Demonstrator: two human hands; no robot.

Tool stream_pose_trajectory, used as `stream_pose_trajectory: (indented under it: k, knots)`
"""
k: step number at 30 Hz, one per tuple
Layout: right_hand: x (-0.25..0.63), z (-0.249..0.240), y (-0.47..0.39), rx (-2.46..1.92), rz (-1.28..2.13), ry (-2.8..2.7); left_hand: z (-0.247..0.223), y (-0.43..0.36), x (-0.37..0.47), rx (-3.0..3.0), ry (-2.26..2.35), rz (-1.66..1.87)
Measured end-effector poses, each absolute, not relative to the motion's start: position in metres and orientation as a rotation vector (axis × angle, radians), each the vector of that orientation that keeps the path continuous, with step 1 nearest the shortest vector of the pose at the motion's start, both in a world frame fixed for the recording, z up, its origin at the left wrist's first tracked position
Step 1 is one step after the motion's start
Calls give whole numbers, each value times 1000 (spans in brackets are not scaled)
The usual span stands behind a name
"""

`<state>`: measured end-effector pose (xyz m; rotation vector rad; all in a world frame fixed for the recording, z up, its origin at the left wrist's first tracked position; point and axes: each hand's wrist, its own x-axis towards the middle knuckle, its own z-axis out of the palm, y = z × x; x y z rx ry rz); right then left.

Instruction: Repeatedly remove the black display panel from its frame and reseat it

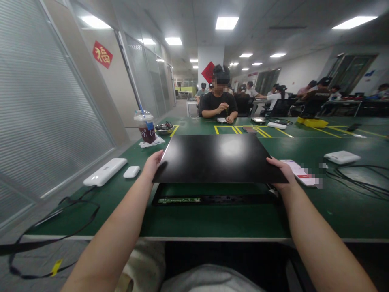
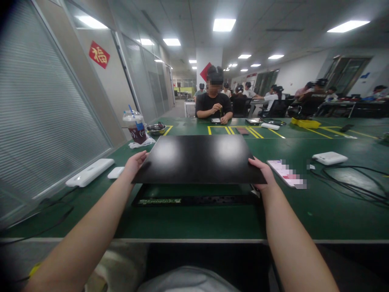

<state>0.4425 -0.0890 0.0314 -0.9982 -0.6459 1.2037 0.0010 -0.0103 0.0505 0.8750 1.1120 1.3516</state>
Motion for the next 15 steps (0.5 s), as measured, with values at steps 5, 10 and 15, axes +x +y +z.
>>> stream_pose_trajectory:
  k: [5,10,15]
  knots:
    - [460,30,-82,-1056,1076,-563,39,-9,1,1220,1366,1301]
    - [457,26,-77,-904,801,-426,28,-1,-6,1650,1639,1102]
    - [455,23,-68,-816,670,-312,17,2,-6,1948,1797,727]
